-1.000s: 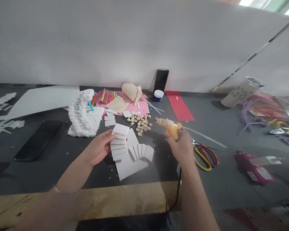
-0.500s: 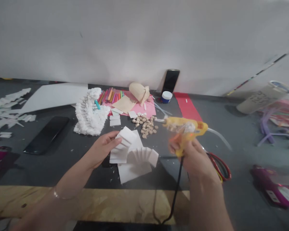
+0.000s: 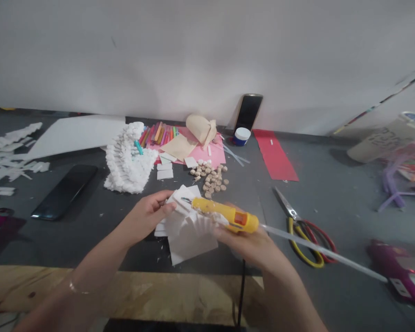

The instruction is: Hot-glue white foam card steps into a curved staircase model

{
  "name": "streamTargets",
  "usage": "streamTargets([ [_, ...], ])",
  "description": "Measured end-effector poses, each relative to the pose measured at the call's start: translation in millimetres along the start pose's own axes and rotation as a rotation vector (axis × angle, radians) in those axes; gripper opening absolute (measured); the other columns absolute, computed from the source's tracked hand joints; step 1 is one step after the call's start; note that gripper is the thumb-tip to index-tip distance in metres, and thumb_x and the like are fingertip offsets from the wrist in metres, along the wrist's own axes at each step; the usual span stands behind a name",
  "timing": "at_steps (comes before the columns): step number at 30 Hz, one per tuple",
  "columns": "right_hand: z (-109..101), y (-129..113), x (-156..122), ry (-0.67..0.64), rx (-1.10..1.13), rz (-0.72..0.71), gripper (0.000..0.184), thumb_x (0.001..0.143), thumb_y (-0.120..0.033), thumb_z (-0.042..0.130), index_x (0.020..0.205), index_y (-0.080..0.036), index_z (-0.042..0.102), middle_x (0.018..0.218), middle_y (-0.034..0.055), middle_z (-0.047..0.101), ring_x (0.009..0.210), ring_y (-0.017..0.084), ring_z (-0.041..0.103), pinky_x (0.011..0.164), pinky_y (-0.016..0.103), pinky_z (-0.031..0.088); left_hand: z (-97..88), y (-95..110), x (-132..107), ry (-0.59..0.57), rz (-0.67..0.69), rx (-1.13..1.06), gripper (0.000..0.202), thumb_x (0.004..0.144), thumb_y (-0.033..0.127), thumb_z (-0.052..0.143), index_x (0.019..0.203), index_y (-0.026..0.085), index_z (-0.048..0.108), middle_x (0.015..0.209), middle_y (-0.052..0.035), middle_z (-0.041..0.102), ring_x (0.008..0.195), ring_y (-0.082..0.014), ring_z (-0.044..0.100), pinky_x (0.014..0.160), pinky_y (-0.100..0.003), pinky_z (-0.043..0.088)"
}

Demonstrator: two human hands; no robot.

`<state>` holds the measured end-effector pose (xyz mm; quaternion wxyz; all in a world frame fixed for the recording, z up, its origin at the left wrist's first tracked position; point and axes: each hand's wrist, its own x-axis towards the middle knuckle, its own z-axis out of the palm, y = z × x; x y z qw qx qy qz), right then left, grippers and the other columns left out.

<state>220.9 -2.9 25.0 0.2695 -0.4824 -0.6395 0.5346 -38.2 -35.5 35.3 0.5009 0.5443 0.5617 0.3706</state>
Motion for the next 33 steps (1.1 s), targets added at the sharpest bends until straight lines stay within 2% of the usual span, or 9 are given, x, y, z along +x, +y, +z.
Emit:
streamTargets([
  [3,5,9,4,0.033,-0.026,-0.074,0.031,0.079,-0.049,0.068,0.091,-0.021,0.065,0.079,0.0038,0.068,0.061,0.015,0.061,0.058,0.028,0.052,0.2,1,0,0.003,-0.003,0.010,0.044,0.088,0.045,0.055,0.122,0.018,0.063,0.091,-0.0044,0.073,0.082,-0.0202,0.065,0.070,-0.028,0.049],
  [6,9,10,4,-0.009,-0.056,-0.108,0.031,0.083,-0.045,0.064,0.101,-0.020,0.062,0.091,0.0054,0.067,0.063,0.013,0.058,0.056,0.026,0.049,0.9,0,0,0.003,-0.001,-0.004,0.044,0.089,0.044,0.055,0.124,0.018,0.062,0.095,-0.0051,0.074,0.085,-0.0206,0.066,0.071,-0.028,0.050],
  [10,16,0,0,-0.015,-0.077,-0.153,0.024,0.084,-0.043,0.061,0.086,-0.019,0.061,0.075,0.0016,0.062,0.060,0.013,0.054,0.054,0.025,0.045,1.0,-2,1,0.005,0.018,-0.004,0.043,0.090,0.043,0.054,0.124,0.018,0.062,0.100,-0.0059,0.074,0.089,-0.0207,0.067,0.073,-0.028,0.051],
  [13,19,-2,-2,-0.017,-0.080,-0.179,0.021,0.083,-0.041,0.062,0.083,-0.020,0.059,0.073,0.0011,0.061,0.064,0.014,0.055,0.055,0.024,0.045,1.0,-4,1,0.005,0.040,-0.004,0.042,0.090,0.043,0.054,0.124,0.019,0.062,0.104,-0.0065,0.073,0.092,-0.0209,0.067,0.076,-0.029,0.051],
  [23,21,-1,1,-0.014,-0.190,-0.093,0.021,0.080,-0.038,0.066,0.075,-0.021,0.055,0.067,-0.0019,0.059,0.059,0.013,0.053,0.052,0.023,0.043,1.8,-2,0,0.002,0.026,-0.025,0.045,0.089,0.046,0.054,0.125,0.020,0.061,0.106,-0.0070,0.073,0.093,-0.0226,0.067,0.073,-0.028,0.051],
  [33,23,-1,3,0.015,-0.225,-0.043,0.021,0.078,-0.040,0.068,0.076,-0.022,0.058,0.069,-0.0010,0.062,0.061,0.015,0.057,0.053,0.025,0.045,2.3,-1,-1,0.000,0.006,-0.002,0.046,0.090,0.047,0.053,0.126,0.020,0.061,0.098,-0.0055,0.073,0.084,-0.0215,0.066,0.071,-0.028,0.050],
])
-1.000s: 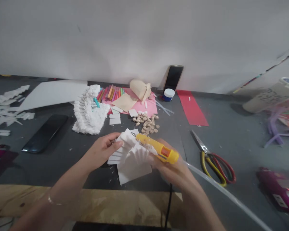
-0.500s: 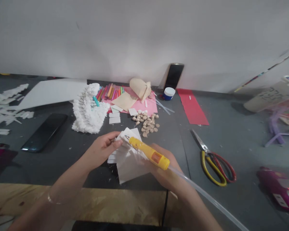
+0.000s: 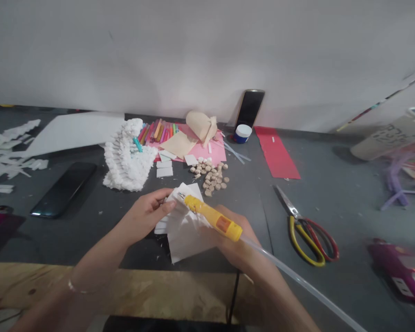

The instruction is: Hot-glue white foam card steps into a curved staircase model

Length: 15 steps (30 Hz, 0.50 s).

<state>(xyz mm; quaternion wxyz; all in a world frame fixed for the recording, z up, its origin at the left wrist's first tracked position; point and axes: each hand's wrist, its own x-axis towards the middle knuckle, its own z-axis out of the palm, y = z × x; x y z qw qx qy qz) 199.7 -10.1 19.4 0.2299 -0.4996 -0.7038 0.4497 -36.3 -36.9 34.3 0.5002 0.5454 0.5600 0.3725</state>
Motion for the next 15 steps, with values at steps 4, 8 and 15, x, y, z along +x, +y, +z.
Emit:
streamTargets([
  [4,0.4,0.1,-0.5,0.022,-0.006,0.010,0.022,0.078,-0.041,0.070,0.076,-0.021,0.059,0.068,-0.0015,0.062,0.061,0.015,0.056,0.053,0.025,0.044,-0.9,1.0,0.4,0.008,0.001,0.005,0.043,0.089,0.045,0.053,0.122,0.019,0.063,0.097,-0.0060,0.073,0.085,-0.0221,0.066,0.072,-0.030,0.050],
  [8,-0.1,-0.1,0.1,0.025,-0.027,-0.002,0.024,0.076,-0.041,0.070,0.072,-0.022,0.057,0.066,-0.0016,0.061,0.059,0.014,0.055,0.052,0.025,0.043,-2.5,2.7,0.9,0.029,-0.008,-0.005,0.040,0.088,0.043,0.055,0.119,0.019,0.064,0.096,-0.0056,0.073,0.085,-0.0215,0.066,0.072,-0.030,0.051],
  [15,-1.3,0.7,0.5,0.037,0.018,0.032,0.027,0.076,-0.043,0.069,0.072,-0.022,0.054,0.064,-0.0016,0.059,0.059,0.015,0.053,0.051,0.025,0.042,-5.5,-1.2,1.8,0.054,0.029,-0.066,0.043,0.089,0.045,0.056,0.122,0.019,0.063,0.105,-0.0071,0.073,0.094,-0.0229,0.067,0.079,-0.031,0.051],
])
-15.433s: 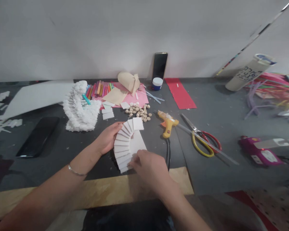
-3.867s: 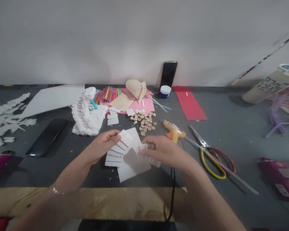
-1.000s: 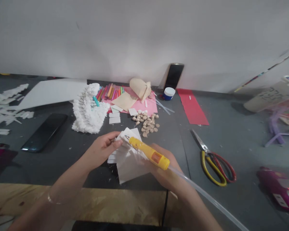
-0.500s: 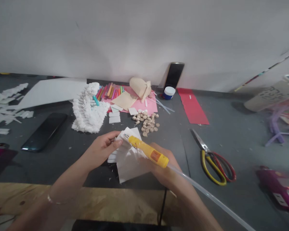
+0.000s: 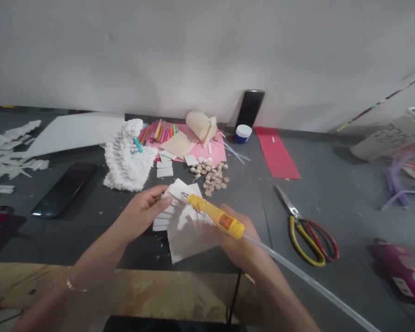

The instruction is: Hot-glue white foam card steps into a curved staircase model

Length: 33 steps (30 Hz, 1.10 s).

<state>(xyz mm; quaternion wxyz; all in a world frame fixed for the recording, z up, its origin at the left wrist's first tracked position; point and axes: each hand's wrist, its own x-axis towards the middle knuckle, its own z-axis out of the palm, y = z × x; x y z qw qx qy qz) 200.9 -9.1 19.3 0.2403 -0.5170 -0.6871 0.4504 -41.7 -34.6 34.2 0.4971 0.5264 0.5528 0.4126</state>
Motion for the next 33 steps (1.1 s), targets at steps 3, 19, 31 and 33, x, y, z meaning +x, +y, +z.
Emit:
streamTargets([
  [3,-1,0,-1,0.007,-0.020,0.005,0.027,0.075,-0.043,0.070,0.073,-0.021,0.054,0.064,-0.0012,0.060,0.059,0.015,0.054,0.052,0.025,0.042,-1.8,-3,0,0.021,0.010,-0.009,0.046,0.088,0.047,0.057,0.124,0.018,0.062,0.106,-0.0081,0.073,0.096,-0.0241,0.067,0.081,-0.032,0.051],
  [19,-2,5,2,0.030,0.061,0.024,0.025,0.077,-0.042,0.068,0.089,-0.020,0.066,0.077,0.0026,0.070,0.067,0.018,0.063,0.054,0.027,0.048,-1.3,7,2,0.074,-0.021,-0.175,0.048,0.081,0.048,0.066,0.117,0.015,0.064,0.102,-0.0085,0.075,0.094,-0.0252,0.069,0.077,-0.031,0.053],
  [31,-6,0,5,0.054,0.166,0.088,0.026,0.072,-0.044,0.074,0.082,-0.020,0.067,0.073,0.0045,0.070,0.063,0.018,0.063,0.054,0.027,0.050,-2.3,6,2,0.035,-0.033,-0.257,0.042,0.083,0.042,0.068,0.115,0.016,0.065,0.095,-0.0061,0.075,0.081,-0.0193,0.069,0.073,-0.028,0.051],
  [33,-10,6,9,0.086,0.201,0.120,0.030,0.071,-0.047,0.075,0.072,-0.020,0.063,0.059,0.0014,0.063,0.052,0.014,0.056,0.048,0.026,0.045,-2.8,6,2,0.028,-0.036,-0.276,0.041,0.082,0.041,0.068,0.115,0.016,0.065,0.096,-0.0064,0.075,0.082,-0.0197,0.069,0.074,-0.029,0.052],
])
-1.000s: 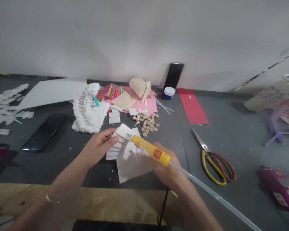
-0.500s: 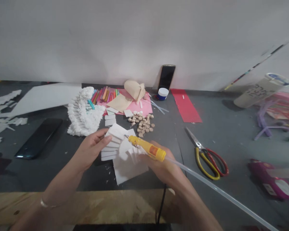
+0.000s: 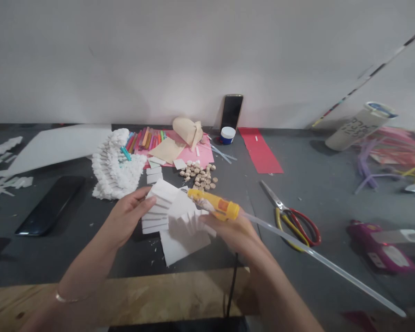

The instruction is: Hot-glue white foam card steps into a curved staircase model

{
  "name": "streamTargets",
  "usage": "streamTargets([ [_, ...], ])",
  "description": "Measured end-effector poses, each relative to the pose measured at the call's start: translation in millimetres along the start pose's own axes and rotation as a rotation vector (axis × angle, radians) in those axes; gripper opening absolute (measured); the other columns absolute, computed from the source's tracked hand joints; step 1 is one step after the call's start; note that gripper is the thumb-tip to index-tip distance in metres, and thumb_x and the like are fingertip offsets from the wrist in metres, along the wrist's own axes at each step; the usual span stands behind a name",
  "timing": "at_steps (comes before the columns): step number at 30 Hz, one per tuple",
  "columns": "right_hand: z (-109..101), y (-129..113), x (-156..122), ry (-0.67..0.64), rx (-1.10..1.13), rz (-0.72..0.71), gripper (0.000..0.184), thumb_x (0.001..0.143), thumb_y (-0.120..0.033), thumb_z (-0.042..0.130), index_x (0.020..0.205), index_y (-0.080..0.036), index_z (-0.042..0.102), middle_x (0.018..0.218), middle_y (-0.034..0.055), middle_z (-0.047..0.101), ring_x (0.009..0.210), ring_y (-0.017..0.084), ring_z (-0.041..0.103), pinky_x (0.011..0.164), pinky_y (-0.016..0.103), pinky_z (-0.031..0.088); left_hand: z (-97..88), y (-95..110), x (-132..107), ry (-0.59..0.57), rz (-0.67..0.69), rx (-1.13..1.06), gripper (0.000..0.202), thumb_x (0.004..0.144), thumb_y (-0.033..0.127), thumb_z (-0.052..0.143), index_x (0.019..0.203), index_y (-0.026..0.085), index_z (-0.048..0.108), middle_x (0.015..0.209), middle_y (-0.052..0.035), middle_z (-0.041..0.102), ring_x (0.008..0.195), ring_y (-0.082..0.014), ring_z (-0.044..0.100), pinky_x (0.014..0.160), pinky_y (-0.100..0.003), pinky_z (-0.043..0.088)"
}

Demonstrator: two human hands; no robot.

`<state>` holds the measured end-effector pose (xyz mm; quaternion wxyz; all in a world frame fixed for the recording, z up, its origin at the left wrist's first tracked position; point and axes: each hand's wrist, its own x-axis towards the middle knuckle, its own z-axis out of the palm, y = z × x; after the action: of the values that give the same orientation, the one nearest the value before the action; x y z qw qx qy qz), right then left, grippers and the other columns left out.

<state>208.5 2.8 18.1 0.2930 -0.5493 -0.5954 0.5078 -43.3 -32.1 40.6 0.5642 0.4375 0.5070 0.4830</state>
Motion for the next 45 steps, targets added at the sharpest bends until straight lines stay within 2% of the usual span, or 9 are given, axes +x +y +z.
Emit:
streamTargets([
  [5,-21,5,20,-0.022,0.301,0.038,0.044,0.076,-0.060,0.067,0.074,-0.016,0.062,0.045,-0.0048,0.047,0.040,0.009,0.044,0.040,0.022,0.038,-2.1,-3,2,-0.008,-0.026,-0.055,0.043,0.081,0.039,0.070,0.117,0.016,0.065,0.097,-0.0070,0.076,0.083,-0.0215,0.070,0.076,-0.031,0.053],
  [11,-45,19,45,0.063,0.389,0.095,0.046,0.071,-0.062,0.072,0.086,-0.019,0.067,0.081,0.0070,0.071,0.066,0.017,0.067,0.058,0.028,0.057,-2.4,-7,6,0.007,-0.037,-0.128,0.042,0.078,0.036,0.073,0.115,0.016,0.067,0.094,-0.0061,0.076,0.085,-0.0225,0.070,0.077,-0.032,0.054],
  [14,-66,28,39,-0.026,0.141,0.049,0.046,0.077,-0.063,0.066,0.092,-0.019,0.073,0.099,0.0096,0.073,0.089,0.025,0.070,0.079,0.036,0.058,-1.9,-7,6,0.007,-0.037,-0.156,0.041,0.077,0.035,0.074,0.113,0.015,0.068,0.094,-0.0061,0.076,0.086,-0.0225,0.070,0.079,-0.032,0.053],
  [18,-92,26,15,0.030,-0.526,-0.034,0.038,0.082,-0.055,0.059,0.089,-0.023,0.076,0.093,0.0078,0.075,0.090,0.030,0.069,0.080,0.042,0.053,-1.7,-10,7,-0.021,-0.042,-0.165,0.041,0.079,0.035,0.072,0.114,0.015,0.067,0.097,-0.0074,0.076,0.087,-0.0232,0.070,0.078,-0.032,0.053],
  [21,-81,18,3,0.085,-0.668,-0.108,0.032,0.084,-0.049,0.057,0.097,-0.025,0.074,0.099,0.0075,0.074,0.084,0.027,0.069,0.077,0.041,0.053,-1.4,-11,8,-0.030,-0.048,-0.160,0.041,0.079,0.036,0.072,0.114,0.014,0.067,0.096,-0.0072,0.076,0.084,-0.0223,0.070,0.076,-0.031,0.052],
  [26,-28,14,17,-0.216,-0.719,-0.390,0.048,0.080,-0.035,0.068,0.125,-0.020,0.062,0.126,0.0122,0.064,0.114,0.030,0.058,0.098,0.044,0.045,-2.3,-12,8,-0.032,-0.050,-0.179,0.039,0.079,0.036,0.073,0.111,0.015,0.067,0.093,-0.0063,0.076,0.082,-0.0206,0.070,0.075,-0.029,0.051],
  [32,-9,8,38,-0.360,-0.810,-0.460,0.049,0.077,-0.037,0.073,0.121,-0.017,0.062,0.107,0.0110,0.067,0.102,0.029,0.057,0.091,0.046,0.043,-3.6,-11,8,-0.022,-0.059,-0.183,0.039,0.077,0.038,0.073,0.107,0.013,0.068,0.089,-0.0065,0.076,0.080,-0.0212,0.070,0.075,-0.031,0.051],
  [38,-15,1,33,-0.422,-0.603,-0.355,0.025,0.079,-0.035,0.070,0.097,-0.019,0.063,0.096,0.0057,0.062,0.088,0.022,0.055,0.078,0.036,0.043,-6.1,-13,9,-0.007,-0.040,-0.174,0.039,0.076,0.037,0.073,0.107,0.014,0.068,0.089,-0.0059,0.076,0.080,-0.0212,0.069,0.075,-0.030,0.050],
  [45,-31,-1,32,-0.228,0.211,-0.152,0.032,0.077,-0.045,0.073,0.079,-0.021,0.051,0.072,-0.0038,0.054,0.060,0.011,0.050,0.054,0.023,0.037,-6.6,-10,7,-0.014,-0.075,-0.143,0.042,0.077,0.040,0.073,0.110,0.014,0.067,0.089,-0.0064,0.076,0.078,-0.0207,0.069,0.074,-0.031,0.051],
])
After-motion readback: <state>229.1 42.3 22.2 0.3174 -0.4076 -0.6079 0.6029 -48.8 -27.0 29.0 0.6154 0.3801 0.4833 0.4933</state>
